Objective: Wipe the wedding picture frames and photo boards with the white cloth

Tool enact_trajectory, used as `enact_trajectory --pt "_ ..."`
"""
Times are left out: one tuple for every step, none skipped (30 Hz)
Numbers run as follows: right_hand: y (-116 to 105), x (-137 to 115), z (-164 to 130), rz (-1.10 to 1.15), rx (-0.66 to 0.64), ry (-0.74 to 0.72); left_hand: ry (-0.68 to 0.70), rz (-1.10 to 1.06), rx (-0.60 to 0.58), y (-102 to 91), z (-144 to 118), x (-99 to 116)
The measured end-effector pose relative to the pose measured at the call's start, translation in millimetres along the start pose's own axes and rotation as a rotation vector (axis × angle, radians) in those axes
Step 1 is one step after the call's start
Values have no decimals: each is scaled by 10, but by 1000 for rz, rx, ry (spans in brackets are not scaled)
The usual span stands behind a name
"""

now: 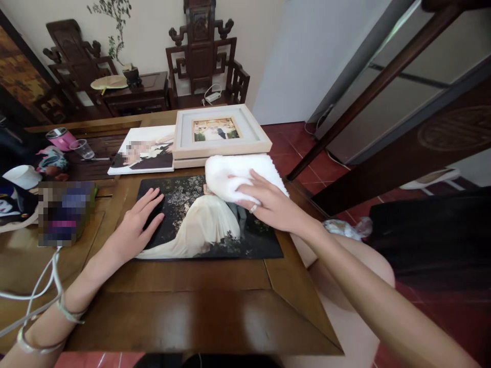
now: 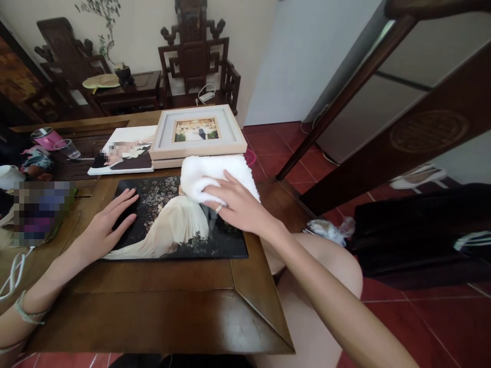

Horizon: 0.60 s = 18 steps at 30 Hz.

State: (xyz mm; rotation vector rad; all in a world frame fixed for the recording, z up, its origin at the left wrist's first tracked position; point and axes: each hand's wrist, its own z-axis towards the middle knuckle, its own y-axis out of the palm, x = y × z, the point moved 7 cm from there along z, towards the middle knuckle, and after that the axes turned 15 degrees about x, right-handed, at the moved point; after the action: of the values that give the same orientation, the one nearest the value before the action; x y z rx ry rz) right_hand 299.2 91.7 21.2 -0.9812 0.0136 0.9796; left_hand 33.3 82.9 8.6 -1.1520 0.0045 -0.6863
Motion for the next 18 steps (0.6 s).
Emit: enact_trajectory --pt "8 33 35 -12 13 13 -5 0 0 0 -3 -7" --pt "10 31 44 -20 22 21 -8 0 2 -1 -5 -12" --pt "9 -5 27 -26 25 24 -10 -1 5 -2 -7 -15" --pt "5 -71 -16 -29 22 26 -11 -3 8 -3 -9 -17" --pt "-4 -165 -83 -30 14 23 -13 -6 11 -3 -12 -18" --pt "-18 -281 -170 -28 3 17 -13 -7 13 -2 -15 -18" --pt "-28 -412 -271 -22 -22 7 -13 -10 17 -1 -18 -17" --pt "-56 -554 -374 -14 -25 -12 -13 -13 23 -2 -20 -15" --pt "-79 -686 -477 -6 -40 -25 -14 -14 29 -3 -23 -14" --pt "-96 -817 -575 12 -64 -53 -17 -12 30 -2 -25 -14" --pt "-115 -929 -657 32 -85 -80 -22 -8 27 1 -27 -17" --pt "-130 -1014 -720 52 -107 -105 -28 -4 21 5 -29 -19" --pt "-144 -1065 -758 68 -127 -122 -32 -1 14 8 -30 -23" --pt "-155 -1081 -768 78 -143 -131 -36 1 5 12 -31 -25" --pt "-163 -1063 -749 84 -156 -130 -37 1 -2 13 -31 -28" --pt "-168 -1014 -702 83 -163 -119 -38 0 -8 13 -31 -31" --pt "-168 -937 -631 78 -167 -100 -39 -1 -12 12 -32 -35" --pt "-161 -843 -542 71 -171 -80 -41 -1 -18 13 -33 -39"
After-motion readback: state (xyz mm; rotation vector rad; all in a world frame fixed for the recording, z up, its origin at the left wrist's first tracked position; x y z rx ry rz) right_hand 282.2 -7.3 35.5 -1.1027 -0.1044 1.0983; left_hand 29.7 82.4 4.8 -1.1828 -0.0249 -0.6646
